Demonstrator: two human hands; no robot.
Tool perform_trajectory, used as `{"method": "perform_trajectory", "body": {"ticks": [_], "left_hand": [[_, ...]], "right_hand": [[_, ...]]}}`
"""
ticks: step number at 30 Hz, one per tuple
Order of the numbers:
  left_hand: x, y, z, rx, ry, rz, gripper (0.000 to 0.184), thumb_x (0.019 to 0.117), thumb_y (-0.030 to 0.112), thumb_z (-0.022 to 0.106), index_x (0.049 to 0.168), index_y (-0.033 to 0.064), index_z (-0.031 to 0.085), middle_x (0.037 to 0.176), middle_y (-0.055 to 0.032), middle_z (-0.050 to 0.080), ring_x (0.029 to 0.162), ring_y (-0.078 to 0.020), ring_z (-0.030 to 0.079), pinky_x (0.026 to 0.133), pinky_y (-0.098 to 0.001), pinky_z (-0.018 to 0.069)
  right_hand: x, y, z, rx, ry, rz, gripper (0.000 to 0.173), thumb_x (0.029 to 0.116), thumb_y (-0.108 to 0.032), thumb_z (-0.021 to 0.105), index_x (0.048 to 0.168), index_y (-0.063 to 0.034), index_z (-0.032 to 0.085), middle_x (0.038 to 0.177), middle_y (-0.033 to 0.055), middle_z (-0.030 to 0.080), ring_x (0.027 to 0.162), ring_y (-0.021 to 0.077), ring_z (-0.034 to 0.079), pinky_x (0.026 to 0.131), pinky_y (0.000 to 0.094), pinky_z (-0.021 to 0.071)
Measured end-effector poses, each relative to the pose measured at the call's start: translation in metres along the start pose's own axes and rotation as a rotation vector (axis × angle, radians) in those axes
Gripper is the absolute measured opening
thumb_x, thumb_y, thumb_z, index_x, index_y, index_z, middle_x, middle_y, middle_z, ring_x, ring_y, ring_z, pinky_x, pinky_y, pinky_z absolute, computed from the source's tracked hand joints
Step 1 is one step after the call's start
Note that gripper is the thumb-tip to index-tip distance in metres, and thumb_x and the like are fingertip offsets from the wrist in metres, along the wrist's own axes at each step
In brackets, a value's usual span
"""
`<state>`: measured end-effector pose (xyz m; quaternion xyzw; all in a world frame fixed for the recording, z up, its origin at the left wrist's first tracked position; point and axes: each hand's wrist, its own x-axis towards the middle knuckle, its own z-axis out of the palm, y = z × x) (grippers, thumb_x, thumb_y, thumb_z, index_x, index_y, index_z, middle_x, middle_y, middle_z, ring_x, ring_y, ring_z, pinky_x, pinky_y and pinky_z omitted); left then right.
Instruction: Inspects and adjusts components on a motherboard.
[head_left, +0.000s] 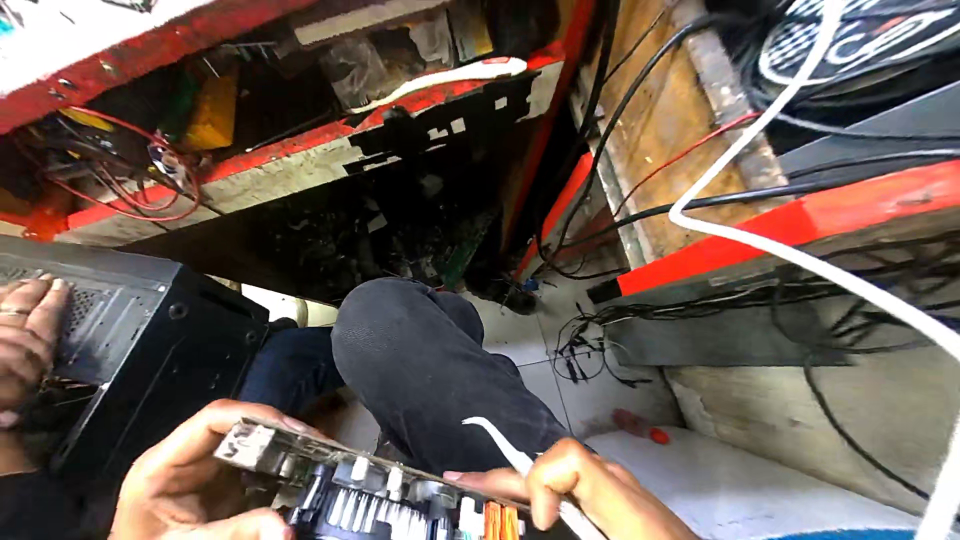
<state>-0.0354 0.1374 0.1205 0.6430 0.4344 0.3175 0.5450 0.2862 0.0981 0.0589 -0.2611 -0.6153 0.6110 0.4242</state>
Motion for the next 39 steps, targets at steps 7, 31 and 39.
{"method": "perform_trajectory", "body": {"ticks": [7, 31, 39], "left_hand": [[-0.008, 0.029, 0.015, 0.022, 0.129, 0.099, 0.045, 0.0893, 0.026, 0.078, 0.131, 0.0259, 0.061, 0.127, 0.0083, 0.071, 0.117, -0.0103, 0.067, 0.101, -0.0306, 0.0559], [-0.010, 0.038, 0.060, 0.156, 0.398, 0.253, 0.039, 0.0900, 0.029, 0.078, 0.125, 0.0195, 0.064, 0.118, 0.0146, 0.070, 0.108, 0.0014, 0.065, 0.094, -0.0192, 0.0543], [-0.008, 0.038, 0.047, 0.044, 0.249, 0.090, 0.047, 0.0890, 0.038, 0.078, 0.132, 0.0299, 0.062, 0.120, 0.0225, 0.069, 0.106, 0.0063, 0.065, 0.091, -0.0157, 0.0558]], "right_hand": [[0.016, -0.025, 0.001, -0.025, 0.137, 0.023, 0.045, 0.0919, -0.030, 0.074, 0.115, -0.0065, 0.043, 0.124, 0.0201, 0.069, 0.122, 0.0247, 0.067, 0.101, 0.0390, 0.0564], [0.020, -0.011, -0.009, -0.097, 0.225, -0.118, 0.031, 0.0956, -0.020, 0.071, 0.111, -0.0147, 0.044, 0.127, 0.0031, 0.065, 0.121, 0.0071, 0.063, 0.098, 0.0233, 0.0531], [0.021, -0.004, -0.020, -0.063, 0.259, -0.057, 0.038, 0.0908, -0.021, 0.078, 0.114, -0.0238, 0.048, 0.127, -0.0082, 0.067, 0.119, 0.0046, 0.064, 0.097, 0.0224, 0.0549]]}}
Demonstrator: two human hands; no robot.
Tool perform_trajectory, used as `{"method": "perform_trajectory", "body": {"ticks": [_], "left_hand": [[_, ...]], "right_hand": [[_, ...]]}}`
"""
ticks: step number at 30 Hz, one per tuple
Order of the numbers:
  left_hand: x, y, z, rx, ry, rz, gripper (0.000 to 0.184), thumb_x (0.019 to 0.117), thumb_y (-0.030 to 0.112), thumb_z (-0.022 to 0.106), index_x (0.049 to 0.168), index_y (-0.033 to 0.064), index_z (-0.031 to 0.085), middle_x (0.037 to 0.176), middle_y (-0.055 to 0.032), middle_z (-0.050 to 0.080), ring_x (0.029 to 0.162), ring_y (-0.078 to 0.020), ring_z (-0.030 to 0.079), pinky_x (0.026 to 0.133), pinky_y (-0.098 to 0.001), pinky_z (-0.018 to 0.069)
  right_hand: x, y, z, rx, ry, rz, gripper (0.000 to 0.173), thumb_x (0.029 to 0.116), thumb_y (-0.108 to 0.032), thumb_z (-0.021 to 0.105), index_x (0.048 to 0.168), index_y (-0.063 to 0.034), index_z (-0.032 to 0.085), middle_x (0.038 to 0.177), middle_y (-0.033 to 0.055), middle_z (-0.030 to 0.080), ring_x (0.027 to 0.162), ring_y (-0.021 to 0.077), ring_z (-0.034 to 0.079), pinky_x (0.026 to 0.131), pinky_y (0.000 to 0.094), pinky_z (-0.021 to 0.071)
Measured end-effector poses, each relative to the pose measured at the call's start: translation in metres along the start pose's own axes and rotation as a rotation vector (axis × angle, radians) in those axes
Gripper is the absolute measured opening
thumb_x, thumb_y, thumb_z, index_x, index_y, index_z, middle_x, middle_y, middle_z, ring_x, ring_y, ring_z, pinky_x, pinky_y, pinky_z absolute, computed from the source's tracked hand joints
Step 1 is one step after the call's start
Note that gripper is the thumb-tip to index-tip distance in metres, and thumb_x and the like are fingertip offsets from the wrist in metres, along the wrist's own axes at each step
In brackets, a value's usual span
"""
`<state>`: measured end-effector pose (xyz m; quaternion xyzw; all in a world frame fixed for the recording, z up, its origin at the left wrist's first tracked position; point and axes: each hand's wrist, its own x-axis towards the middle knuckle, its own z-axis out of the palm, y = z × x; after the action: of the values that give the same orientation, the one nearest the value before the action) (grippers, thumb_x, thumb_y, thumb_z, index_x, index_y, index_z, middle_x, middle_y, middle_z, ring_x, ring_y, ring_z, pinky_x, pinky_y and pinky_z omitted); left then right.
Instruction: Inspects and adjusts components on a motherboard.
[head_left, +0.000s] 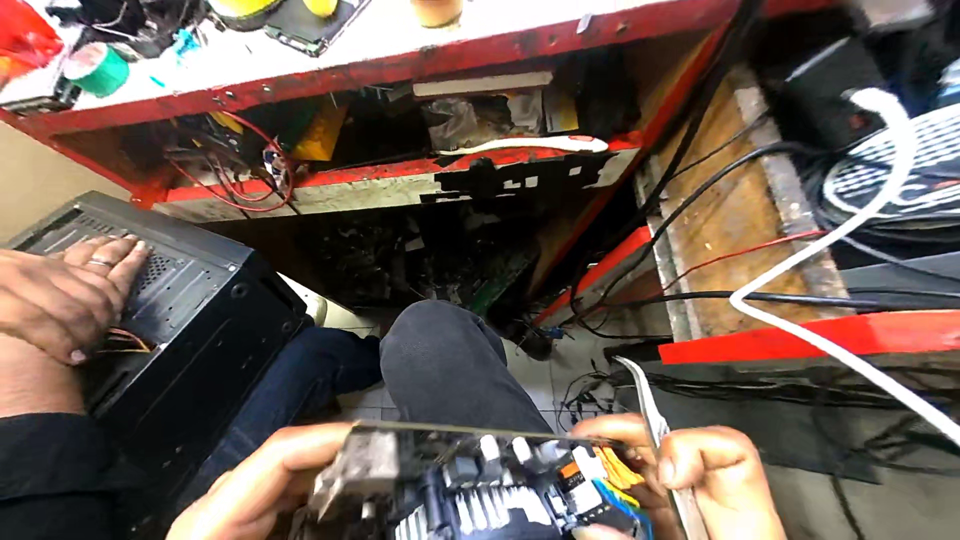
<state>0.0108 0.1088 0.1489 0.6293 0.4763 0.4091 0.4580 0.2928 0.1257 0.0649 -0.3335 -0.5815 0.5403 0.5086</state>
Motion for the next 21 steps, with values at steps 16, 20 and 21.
{"method": "perform_trajectory", "body": {"ticks": [16, 20, 21], "left_hand": [[0.036, -0.095, 0.002, -1.119, -0.093, -0.259, 0.102, 0.0792, 0.088, 0.047, 0.137, 0.0052, 0.060, 0.125, -0.0153, 0.069, 0.109, -0.0213, 0.070, 0.086, -0.0361, 0.0598], [0.009, -0.085, 0.030, -1.287, 0.201, -0.134, 0.095, 0.0860, 0.077, 0.051, 0.144, 0.0021, 0.054, 0.140, -0.0183, 0.061, 0.125, -0.0260, 0.063, 0.100, -0.0401, 0.0549], [0.003, -0.079, 0.039, -1.302, 0.323, -0.109, 0.094, 0.0884, 0.076, 0.047, 0.142, 0.0000, 0.057, 0.141, -0.0193, 0.060, 0.130, -0.0275, 0.060, 0.104, -0.0415, 0.0522]], "right_hand": [[0.011, 0.052, -0.006, -0.009, 0.298, 0.194, 0.036, 0.0886, -0.026, 0.076, 0.107, -0.0172, 0.046, 0.104, -0.0086, 0.072, 0.095, -0.0004, 0.068, 0.081, 0.0149, 0.0553], [0.012, 0.054, -0.004, -0.006, 0.325, 0.272, 0.036, 0.0870, -0.035, 0.078, 0.106, -0.0183, 0.052, 0.101, -0.0086, 0.071, 0.094, -0.0007, 0.067, 0.079, 0.0152, 0.0548], [0.012, 0.054, -0.005, -0.005, 0.326, 0.283, 0.037, 0.0867, -0.037, 0.078, 0.105, -0.0180, 0.053, 0.100, -0.0084, 0.070, 0.093, -0.0006, 0.067, 0.079, 0.0153, 0.0546]]}}
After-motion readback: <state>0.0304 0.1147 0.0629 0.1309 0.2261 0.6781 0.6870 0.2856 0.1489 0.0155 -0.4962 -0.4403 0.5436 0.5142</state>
